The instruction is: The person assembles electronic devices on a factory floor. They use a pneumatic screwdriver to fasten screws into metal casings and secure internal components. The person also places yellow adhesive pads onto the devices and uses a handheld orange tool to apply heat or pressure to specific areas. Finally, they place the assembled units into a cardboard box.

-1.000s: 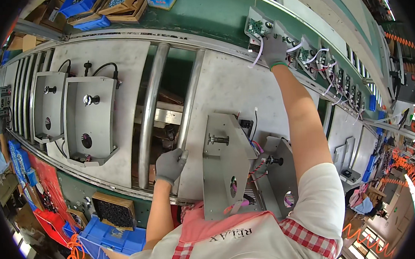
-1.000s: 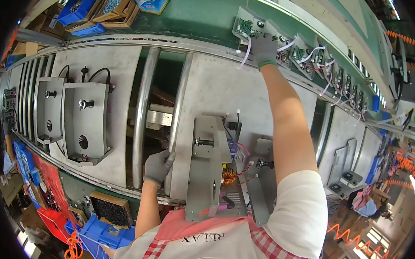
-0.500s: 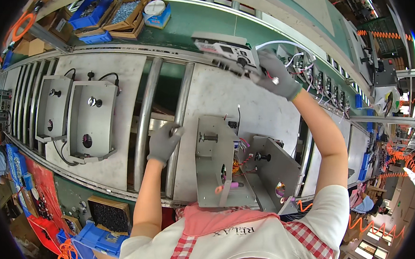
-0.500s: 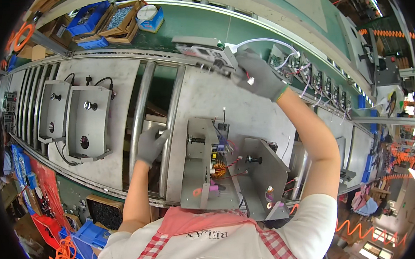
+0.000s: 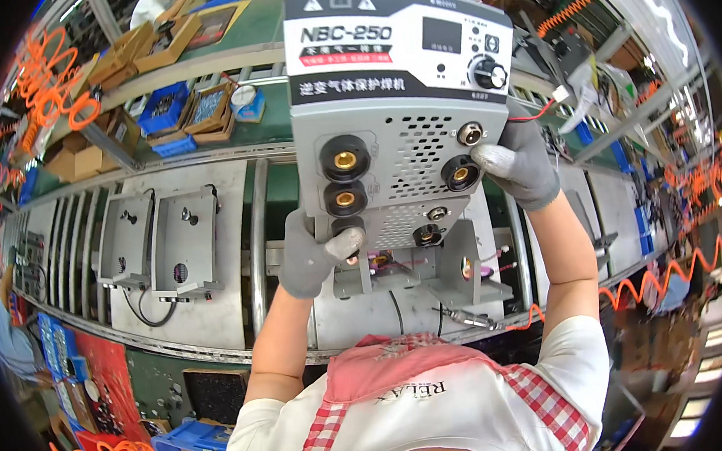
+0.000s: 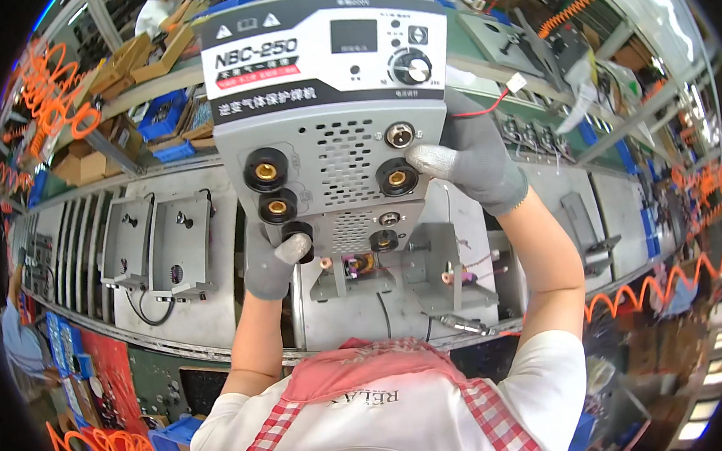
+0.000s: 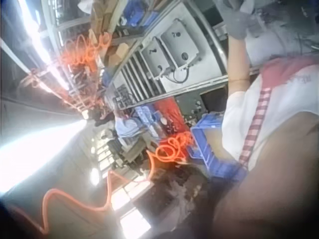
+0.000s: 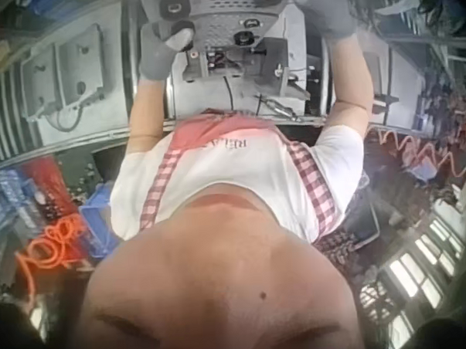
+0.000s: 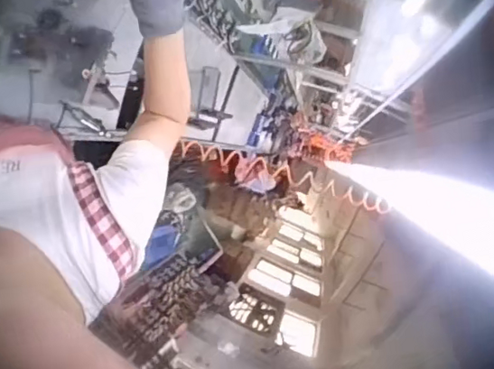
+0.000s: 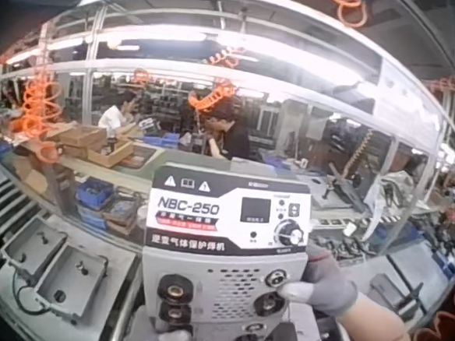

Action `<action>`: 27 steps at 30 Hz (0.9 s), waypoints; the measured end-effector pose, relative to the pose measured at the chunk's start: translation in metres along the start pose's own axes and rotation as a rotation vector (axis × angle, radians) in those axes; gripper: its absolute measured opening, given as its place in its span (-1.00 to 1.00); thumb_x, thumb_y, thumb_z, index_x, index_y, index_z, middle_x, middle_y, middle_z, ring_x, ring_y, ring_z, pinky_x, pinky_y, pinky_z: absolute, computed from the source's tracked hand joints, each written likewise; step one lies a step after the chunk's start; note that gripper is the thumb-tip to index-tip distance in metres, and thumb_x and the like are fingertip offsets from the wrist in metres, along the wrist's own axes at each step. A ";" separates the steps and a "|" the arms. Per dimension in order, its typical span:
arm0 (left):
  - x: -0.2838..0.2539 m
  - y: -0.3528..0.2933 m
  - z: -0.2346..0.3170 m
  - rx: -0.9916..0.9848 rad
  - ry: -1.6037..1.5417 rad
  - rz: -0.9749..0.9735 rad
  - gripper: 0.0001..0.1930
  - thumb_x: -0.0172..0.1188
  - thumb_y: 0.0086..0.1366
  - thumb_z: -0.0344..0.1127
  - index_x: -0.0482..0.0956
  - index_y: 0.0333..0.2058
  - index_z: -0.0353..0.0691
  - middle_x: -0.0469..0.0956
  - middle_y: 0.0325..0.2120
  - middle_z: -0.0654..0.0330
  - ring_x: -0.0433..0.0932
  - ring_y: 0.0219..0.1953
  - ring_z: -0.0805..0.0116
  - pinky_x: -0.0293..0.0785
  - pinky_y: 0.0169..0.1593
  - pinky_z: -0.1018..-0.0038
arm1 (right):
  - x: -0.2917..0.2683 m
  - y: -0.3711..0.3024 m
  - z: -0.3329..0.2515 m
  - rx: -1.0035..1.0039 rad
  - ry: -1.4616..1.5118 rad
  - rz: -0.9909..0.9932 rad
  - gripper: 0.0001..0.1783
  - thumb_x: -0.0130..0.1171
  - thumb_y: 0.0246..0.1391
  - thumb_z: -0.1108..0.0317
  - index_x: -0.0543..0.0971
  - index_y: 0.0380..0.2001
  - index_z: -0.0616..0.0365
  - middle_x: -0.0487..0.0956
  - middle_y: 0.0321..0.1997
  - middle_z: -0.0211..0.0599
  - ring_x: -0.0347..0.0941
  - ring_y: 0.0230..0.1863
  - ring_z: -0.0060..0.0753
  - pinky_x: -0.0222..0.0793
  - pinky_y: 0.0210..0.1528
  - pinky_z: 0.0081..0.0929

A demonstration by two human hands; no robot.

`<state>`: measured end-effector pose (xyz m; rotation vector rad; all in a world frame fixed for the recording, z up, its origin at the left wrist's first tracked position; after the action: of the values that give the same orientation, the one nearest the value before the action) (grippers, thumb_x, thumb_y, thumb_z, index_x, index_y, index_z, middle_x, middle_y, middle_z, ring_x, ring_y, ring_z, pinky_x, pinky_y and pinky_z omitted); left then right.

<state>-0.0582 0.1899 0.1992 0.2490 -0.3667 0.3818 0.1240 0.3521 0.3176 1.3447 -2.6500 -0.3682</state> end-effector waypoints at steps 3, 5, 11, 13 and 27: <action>0.024 -0.032 0.015 -0.079 0.142 0.008 -0.75 0.31 0.04 -0.34 0.55 -0.35 -0.39 0.54 -0.51 0.24 0.44 -0.51 0.56 0.37 -0.46 0.59 | -0.010 -0.055 0.008 -0.037 0.097 0.083 -0.32 0.29 -0.21 0.44 0.36 0.07 0.26 0.49 0.00 -0.23 0.39 0.04 -0.36 0.29 0.10 -0.36; 0.041 -0.051 0.018 -0.193 0.155 -0.009 -0.76 0.29 0.07 -0.34 0.55 -0.36 -0.40 0.51 -0.56 0.24 0.40 -0.57 0.57 0.30 -0.51 0.60 | -0.016 -0.099 0.020 -0.043 0.168 0.202 -0.36 0.25 -0.22 0.47 0.38 0.05 0.26 0.50 -0.01 -0.23 0.40 0.02 -0.34 0.29 0.10 -0.35; 0.080 -0.088 0.006 -0.247 0.227 -0.002 -0.69 0.22 0.09 -0.22 0.57 -0.28 -0.38 0.51 -0.53 0.27 0.41 -0.53 0.57 0.29 -0.46 0.61 | -0.045 -0.207 0.064 -0.211 0.521 0.394 -0.27 0.15 -0.27 0.27 0.34 0.10 0.19 0.42 0.11 -0.22 0.33 0.12 -0.12 0.18 0.20 -0.12; 0.087 -0.095 0.001 -0.285 0.165 0.017 -0.64 0.20 0.10 -0.18 0.57 -0.24 -0.37 0.54 -0.42 0.25 0.44 -0.42 0.54 0.34 -0.33 0.58 | -0.045 -0.227 0.046 -0.390 0.724 0.324 -0.42 0.12 -0.12 0.24 0.38 0.06 0.12 0.38 0.13 -0.22 0.27 0.17 -0.17 0.05 0.25 -0.01; -0.025 -0.151 -0.049 0.132 0.007 0.403 -0.36 0.07 0.14 0.14 0.33 0.09 -0.15 0.42 0.01 0.15 0.44 0.01 0.19 0.43 0.05 0.16 | -0.105 -0.293 0.112 0.404 0.164 0.800 -0.46 0.28 -0.08 0.12 0.48 -0.08 0.22 0.55 -0.21 -0.39 0.46 -0.30 -0.57 0.37 -0.24 -0.54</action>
<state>-0.0040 0.0608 0.1195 0.3027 -0.3852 0.8047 0.3855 0.2874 0.1255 0.2525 -2.9144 0.3728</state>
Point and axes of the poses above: each hand's wrist, its own y-axis towards the middle knuckle, its own x-axis out of the palm, z = x × y, the point moved 2 cm from there along y, towards the middle knuckle
